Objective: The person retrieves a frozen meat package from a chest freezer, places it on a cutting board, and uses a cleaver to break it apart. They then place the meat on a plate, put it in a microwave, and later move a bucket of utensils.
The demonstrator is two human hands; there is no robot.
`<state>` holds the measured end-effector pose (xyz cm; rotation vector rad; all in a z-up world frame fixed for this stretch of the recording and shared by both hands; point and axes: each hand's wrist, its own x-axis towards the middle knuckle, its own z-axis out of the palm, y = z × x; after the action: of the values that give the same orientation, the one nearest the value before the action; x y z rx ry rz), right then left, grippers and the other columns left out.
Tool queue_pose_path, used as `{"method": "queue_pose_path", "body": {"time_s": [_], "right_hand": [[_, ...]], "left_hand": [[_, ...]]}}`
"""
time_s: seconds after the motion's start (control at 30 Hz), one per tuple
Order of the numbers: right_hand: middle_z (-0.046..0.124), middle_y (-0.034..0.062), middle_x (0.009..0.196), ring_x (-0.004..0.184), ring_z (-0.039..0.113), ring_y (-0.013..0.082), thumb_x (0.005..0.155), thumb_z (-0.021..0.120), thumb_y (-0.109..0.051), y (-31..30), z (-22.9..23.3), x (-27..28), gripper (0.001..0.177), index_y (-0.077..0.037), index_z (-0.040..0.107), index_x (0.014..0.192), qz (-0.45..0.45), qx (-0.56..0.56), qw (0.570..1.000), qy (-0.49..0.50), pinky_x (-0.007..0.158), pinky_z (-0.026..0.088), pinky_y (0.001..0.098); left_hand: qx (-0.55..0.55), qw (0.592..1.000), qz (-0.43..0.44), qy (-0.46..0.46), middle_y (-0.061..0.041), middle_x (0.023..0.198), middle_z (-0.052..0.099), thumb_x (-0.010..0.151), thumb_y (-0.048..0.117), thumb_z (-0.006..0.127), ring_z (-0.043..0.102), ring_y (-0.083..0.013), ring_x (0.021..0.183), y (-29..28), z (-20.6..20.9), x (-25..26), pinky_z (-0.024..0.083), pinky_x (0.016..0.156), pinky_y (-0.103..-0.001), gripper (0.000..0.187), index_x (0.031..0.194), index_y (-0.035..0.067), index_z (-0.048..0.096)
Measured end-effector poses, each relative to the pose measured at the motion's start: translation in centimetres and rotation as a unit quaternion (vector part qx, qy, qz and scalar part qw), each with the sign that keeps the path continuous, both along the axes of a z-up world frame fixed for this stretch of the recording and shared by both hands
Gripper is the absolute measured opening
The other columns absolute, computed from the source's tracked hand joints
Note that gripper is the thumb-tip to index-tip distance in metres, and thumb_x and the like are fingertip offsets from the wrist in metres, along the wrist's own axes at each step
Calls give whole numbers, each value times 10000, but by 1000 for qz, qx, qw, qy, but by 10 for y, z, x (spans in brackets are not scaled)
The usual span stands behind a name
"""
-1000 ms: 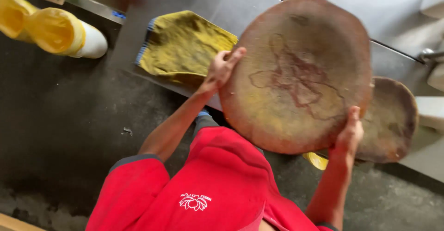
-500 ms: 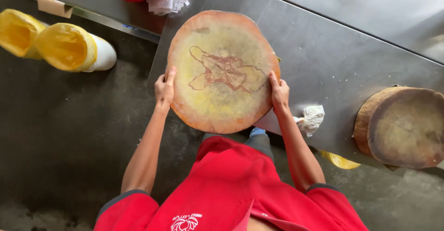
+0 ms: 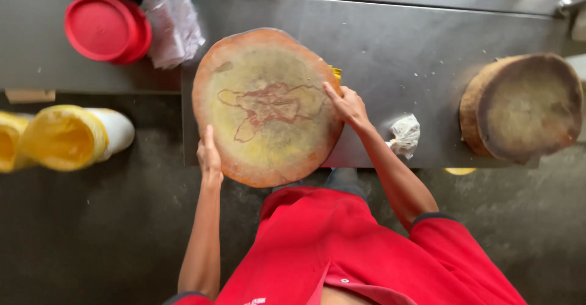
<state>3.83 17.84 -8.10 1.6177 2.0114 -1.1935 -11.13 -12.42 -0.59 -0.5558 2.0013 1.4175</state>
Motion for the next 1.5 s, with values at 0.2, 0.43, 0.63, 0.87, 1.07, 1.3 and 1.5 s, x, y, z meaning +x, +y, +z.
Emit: {"method": "queue_pose_path", "body": {"time_s": [0.2,0.43,0.63,0.87,1.07,1.3,1.5], "right_hand": [[665,230,1330,1304,588,397,859,568,-774,-6,69,-21,839,-105,648,1358,80,-17,997,10,1098,461,501],[620,234,1412,1327,573,394,906,562,-698,6,22,25,817,-57,602,1413,22,-32,992,119,1138,450,486],[784,30,1121,969,738,92,891,704,-416,26,39,112,463,-163,706,1279,-68,-41,956,283,903,539,256],[789,117,1059,879,777,174,938,770,-310,107,26,271,335,-154,742,1233,-188,41,922,336,799,614,309],[784,145,989,793,763,175,967,732,-211,186,19,405,241,-99,758,1179,-254,83,899,348,681,620,274],[779,107,975,746,734,113,1012,704,-231,237,-6,486,242,-128,729,1229,-232,24,919,319,615,582,205],[774,123,972,735,712,101,1022,677,-204,219,16,446,240,-88,721,1226,-135,-38,938,317,650,580,199]], "left_hand": [[-14,995,-99,-11,-257,1660,216,982,605,578,268,-471,1499,-25,-16,-4,293,1107,-746,924,1604,2,254],[-10,964,-249,94,-197,1446,527,1048,353,643,553,-396,1262,-36,-76,-12,505,865,-617,566,1547,221,411],[-88,846,-307,426,-297,1538,414,950,279,700,392,-459,1425,69,-23,70,313,1162,-528,725,1522,-26,375],[52,786,-575,224,-260,1368,590,900,337,761,611,-425,1240,202,-54,202,512,996,-544,742,1496,22,449],[-113,725,-651,192,-218,1385,554,861,410,740,582,-444,1259,282,-88,291,509,994,-621,879,1575,122,316],[-244,740,-586,220,-148,915,742,963,503,655,722,-439,938,265,-133,311,555,805,-576,361,1050,157,607],[-112,881,-420,186,-210,830,700,1025,494,570,665,-467,973,226,-99,297,483,799,-577,437,891,78,564]]}}
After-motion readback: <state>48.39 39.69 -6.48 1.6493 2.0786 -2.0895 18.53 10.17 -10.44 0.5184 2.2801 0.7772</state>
